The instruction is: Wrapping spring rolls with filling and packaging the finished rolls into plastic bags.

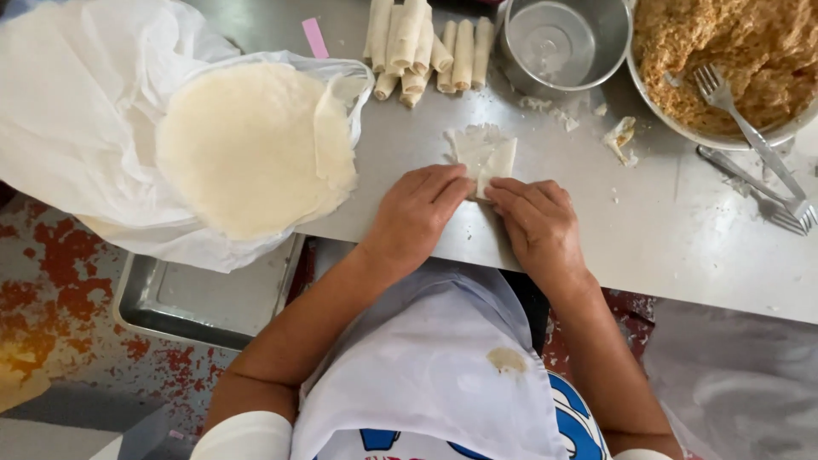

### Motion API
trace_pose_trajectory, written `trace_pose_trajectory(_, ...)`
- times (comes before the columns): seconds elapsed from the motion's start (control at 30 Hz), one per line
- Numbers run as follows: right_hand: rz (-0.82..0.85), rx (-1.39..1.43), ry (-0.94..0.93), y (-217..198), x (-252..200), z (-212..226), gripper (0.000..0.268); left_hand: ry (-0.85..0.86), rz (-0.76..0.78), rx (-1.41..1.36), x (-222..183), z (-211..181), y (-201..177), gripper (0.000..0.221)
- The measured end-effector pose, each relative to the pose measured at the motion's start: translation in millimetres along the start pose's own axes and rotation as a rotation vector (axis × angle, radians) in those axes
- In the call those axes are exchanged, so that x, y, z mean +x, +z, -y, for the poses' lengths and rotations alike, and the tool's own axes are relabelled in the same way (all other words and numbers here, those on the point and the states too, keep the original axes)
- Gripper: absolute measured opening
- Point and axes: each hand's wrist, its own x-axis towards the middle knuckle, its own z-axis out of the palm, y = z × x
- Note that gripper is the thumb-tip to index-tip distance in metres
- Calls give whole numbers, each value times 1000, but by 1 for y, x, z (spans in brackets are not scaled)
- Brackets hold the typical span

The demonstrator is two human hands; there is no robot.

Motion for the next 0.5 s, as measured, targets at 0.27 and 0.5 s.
trace_pose_trajectory(0.27,-32,154,52,0,5,-5,9,123,48,-106,4,-2,1,13)
trace_pose_trajectory(0.5,-9,123,109,-2,16,-8,6,-18,201,-144,12,9,20,9)
